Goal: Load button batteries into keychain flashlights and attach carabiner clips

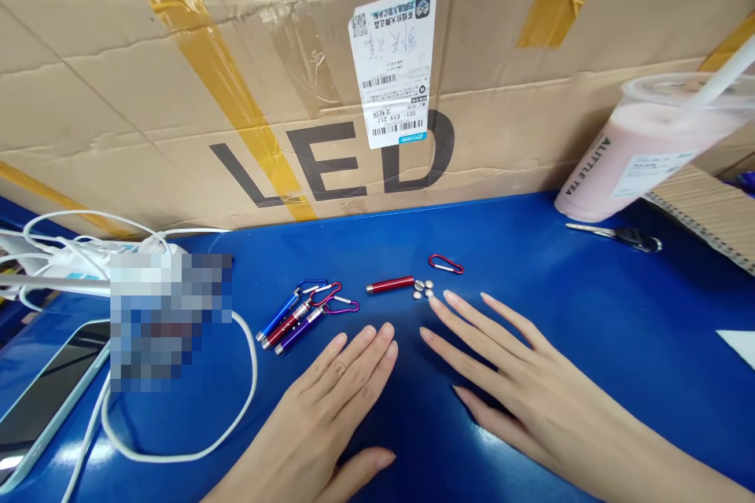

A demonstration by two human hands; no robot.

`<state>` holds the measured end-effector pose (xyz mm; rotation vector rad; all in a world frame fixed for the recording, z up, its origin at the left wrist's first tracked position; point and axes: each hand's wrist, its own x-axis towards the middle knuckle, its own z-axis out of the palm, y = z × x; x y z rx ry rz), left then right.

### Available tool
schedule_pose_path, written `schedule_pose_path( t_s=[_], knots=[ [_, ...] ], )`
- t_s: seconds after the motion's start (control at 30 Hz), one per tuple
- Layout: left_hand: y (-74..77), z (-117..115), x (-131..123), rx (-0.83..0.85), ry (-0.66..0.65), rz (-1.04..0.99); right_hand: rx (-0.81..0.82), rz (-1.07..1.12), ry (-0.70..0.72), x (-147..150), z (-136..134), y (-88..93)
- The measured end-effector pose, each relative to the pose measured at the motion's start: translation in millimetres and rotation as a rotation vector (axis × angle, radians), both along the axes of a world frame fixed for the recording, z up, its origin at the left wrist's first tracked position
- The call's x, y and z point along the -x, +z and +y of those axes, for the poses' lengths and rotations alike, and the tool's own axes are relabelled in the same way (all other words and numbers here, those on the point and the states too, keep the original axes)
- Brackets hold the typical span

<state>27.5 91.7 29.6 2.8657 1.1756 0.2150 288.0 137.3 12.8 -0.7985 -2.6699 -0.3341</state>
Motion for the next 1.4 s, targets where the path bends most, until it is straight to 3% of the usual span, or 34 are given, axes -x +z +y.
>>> schedule_pose_path(
  t_s=[0.47, 0.83, 1.1, 1.2, 1.4],
  knots=[
    [-1.1, 10, -11, -0.023, 0.12, 0.055, 0.04, 0.056, 0.006, 2, -7, -1.9],
    [-1.8, 2, -27, -0.062, 0.131, 0.081, 0.211, 0.008, -0.051, -5, -6, 1.7],
    [0.7, 49, -47, -0.17, 0.116, 0.073, 0.25, 0.115, -0.063, -4, -8, -2.6],
    [0.3, 67, -49, -0.182, 0.166, -0.007, 0.22, 0.121, -0.047, -2, -9, -4.4],
    [-3.6, 63, -50, -0.189, 0.283, -0.138, 0.184, 0.098, -0.051, -3, -8, -1.7]
  ],
)
